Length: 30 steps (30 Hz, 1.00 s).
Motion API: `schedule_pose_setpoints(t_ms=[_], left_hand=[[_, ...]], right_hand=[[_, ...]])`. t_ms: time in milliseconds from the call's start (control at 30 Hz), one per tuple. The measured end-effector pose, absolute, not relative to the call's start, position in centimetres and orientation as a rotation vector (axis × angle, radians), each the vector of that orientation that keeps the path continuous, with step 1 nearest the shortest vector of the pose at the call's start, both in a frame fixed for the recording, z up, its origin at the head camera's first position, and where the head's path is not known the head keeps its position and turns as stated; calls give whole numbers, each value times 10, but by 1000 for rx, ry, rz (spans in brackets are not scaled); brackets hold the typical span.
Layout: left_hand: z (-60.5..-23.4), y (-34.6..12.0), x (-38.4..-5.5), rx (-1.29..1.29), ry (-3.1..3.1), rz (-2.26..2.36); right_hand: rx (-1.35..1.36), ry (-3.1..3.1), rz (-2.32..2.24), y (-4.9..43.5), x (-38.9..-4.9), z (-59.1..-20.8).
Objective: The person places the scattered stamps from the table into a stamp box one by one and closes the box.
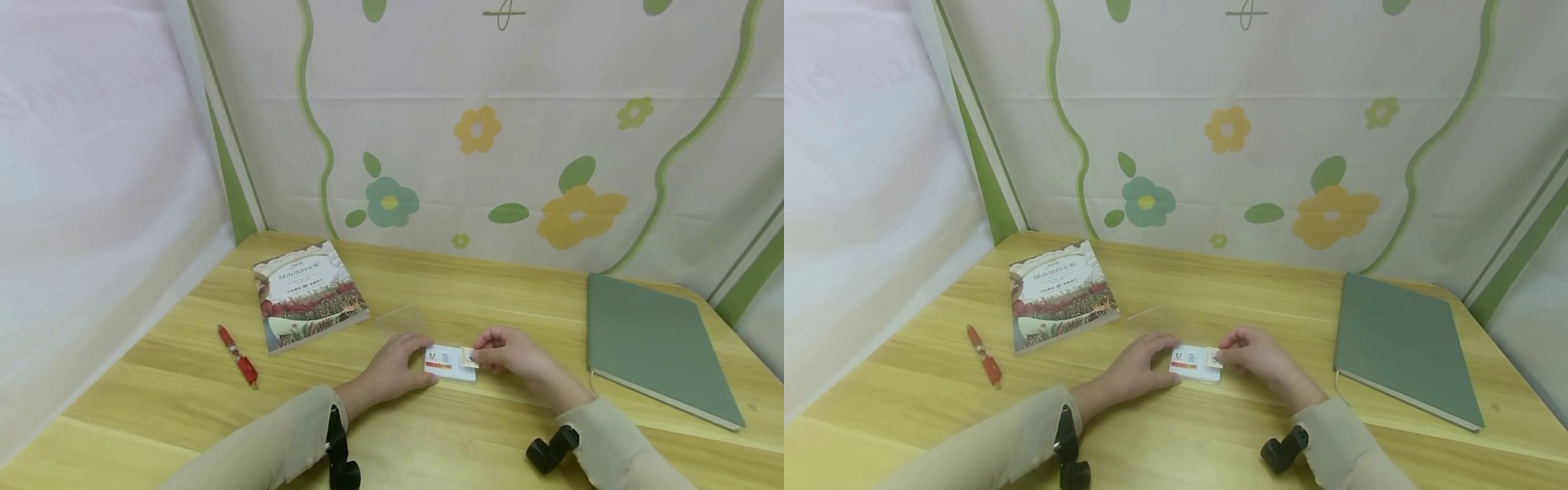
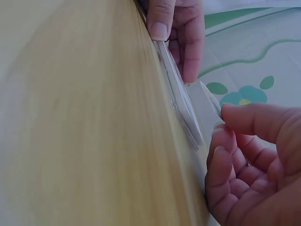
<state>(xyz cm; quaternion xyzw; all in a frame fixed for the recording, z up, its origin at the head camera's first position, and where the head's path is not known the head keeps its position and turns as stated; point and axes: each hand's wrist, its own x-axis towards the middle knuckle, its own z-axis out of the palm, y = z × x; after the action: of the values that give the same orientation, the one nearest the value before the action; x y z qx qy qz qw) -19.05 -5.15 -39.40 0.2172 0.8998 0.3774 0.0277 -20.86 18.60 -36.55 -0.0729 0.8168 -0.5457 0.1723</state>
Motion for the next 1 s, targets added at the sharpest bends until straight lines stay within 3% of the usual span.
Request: schedule_pose_setpoints(t_ms=[1000], left_hand=[[-397,-52,-192,657,2778,1159]], right_hand=[[-169,2512,-1388,165,-205,-370]])
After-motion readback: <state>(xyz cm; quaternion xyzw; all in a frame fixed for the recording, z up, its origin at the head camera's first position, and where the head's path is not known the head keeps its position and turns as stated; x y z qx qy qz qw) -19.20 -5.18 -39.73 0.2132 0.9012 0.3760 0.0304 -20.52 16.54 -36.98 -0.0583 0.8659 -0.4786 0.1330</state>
